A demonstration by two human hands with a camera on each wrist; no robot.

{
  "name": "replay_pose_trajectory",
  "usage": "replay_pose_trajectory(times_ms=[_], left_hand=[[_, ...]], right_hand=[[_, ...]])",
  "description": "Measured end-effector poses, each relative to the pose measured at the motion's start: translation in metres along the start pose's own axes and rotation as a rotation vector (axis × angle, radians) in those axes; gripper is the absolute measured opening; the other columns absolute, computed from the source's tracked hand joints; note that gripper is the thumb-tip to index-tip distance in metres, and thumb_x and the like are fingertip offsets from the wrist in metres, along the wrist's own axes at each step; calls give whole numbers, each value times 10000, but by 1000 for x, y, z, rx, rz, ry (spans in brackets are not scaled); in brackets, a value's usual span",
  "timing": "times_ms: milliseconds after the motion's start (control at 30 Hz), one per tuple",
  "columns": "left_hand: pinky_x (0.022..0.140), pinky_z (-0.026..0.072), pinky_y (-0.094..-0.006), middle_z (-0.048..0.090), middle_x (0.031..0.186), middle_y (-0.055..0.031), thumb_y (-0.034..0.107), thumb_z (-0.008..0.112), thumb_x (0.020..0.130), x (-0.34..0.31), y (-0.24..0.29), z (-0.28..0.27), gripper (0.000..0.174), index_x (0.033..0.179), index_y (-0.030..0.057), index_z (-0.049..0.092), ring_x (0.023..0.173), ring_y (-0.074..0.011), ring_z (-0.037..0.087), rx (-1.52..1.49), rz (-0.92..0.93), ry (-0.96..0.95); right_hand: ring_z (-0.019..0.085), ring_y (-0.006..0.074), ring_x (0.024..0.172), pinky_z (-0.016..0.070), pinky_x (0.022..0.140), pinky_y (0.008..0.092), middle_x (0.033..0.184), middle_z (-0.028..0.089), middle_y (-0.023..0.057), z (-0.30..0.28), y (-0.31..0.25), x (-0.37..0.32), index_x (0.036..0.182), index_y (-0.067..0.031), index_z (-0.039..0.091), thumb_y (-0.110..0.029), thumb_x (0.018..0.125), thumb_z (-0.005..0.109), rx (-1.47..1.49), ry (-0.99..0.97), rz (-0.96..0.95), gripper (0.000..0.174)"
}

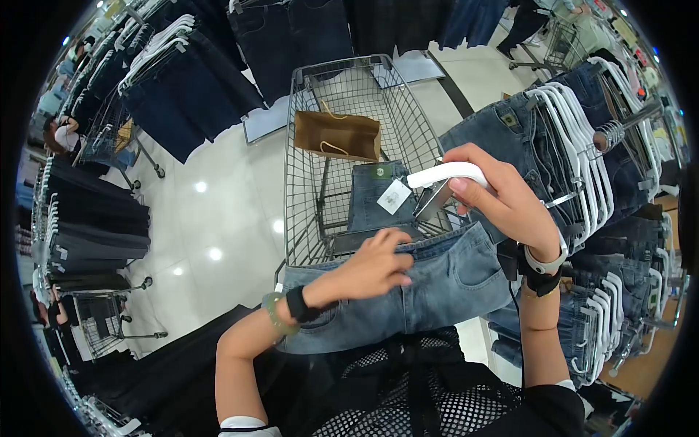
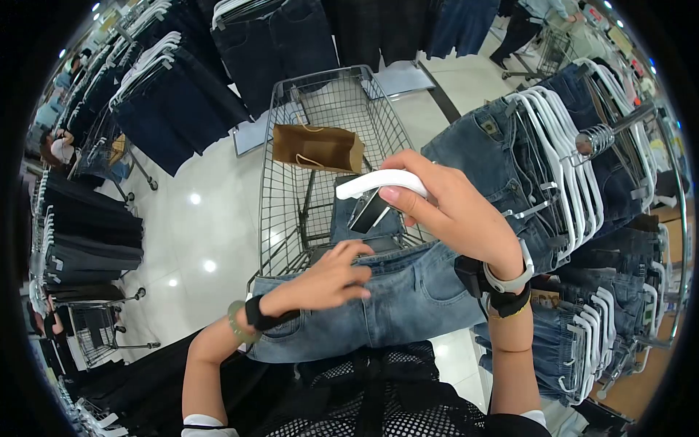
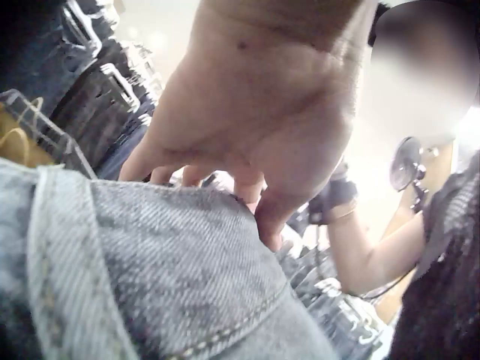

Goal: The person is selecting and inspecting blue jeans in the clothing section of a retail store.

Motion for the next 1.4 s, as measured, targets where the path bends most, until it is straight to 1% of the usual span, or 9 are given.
replay_pose_trajectory(times_ms=[167,500,633,767,900,967,1200,1333,1400], left_hand=[[839,422,-383,554,975,-111,190,668,850,-7,-82,60,191,880,34,561,975,-309,506,-542,-222,-141],[573,439,-292,582,685,-63,190,748,799,-24,-84,25,295,820,6,518,619,-143,558,-516,-375,40],[659,458,-310,603,802,-45,389,835,683,-67,-107,16,491,907,37,577,766,-184,578,-424,-590,-167],[906,395,-354,609,1016,-48,406,825,680,-100,-113,21,634,1153,70,568,1023,-232,482,-85,-524,-378],[878,422,-369,608,1051,-102,379,811,702,-114,-116,20,609,1145,41,566,1012,-266,517,-270,-442,-215],[916,445,-396,590,1159,-163,273,819,692,-128,-118,16,628,1204,24,556,1075,-338,547,-295,-674,-301],[849,468,-405,613,1036,-188,232,845,638,-158,-128,5,622,1167,37,580,975,-356,590,-141,-695,-138],[825,465,-355,681,921,-101,144,814,661,-193,-126,-42,382,991,21,665,986,-265,605,188,-844,-7],[770,468,-335,675,878,-99,116,786,694,-206,-133,-40,315,962,15,655,856,-231,621,-289,-829,132]], right_hand=[[562,97,641,445,589,250,794,593,67,7,19,-3,1134,-9,538,-257,956,570,45,-12,-10,307],[534,157,568,404,538,304,696,576,92,46,31,9,1062,-27,547,-281,939,573,-75,-200,-29,284],[522,178,540,383,518,312,665,572,93,71,31,23,1044,-33,548,-309,909,572,-100,-249,-112,308],[599,190,559,433,528,316,696,613,103,104,34,39,1027,-37,552,-357,909,592,-65,-354,-84,343],[636,139,598,456,540,263,758,630,59,145,33,51,1063,-47,561,-357,908,630,-78,-538,-139,353],[634,140,592,465,542,264,761,632,63,160,33,54,1062,-46,563,-360,914,622,-56,-585,-128,353],[637,147,586,492,555,274,782,633,85,192,34,65,1091,-29,557,-374,945,569,-49,-638,-128,375],[644,155,592,493,560,278,822,638,97,209,36,72,1117,-20,542,-377,950,556,-12,-697,-139,394],[650,172,583,498,576,304,812,640,106,216,32,75,1100,-15,544,-391,946,551,-33,-704,-148,406]])
Point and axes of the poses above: each hand's wrist, its own x-axis towards the middle knuckle, its own z-axis out of the palm, y = z × x, the point moved 9 cm from there along x, towards the middle knuckle
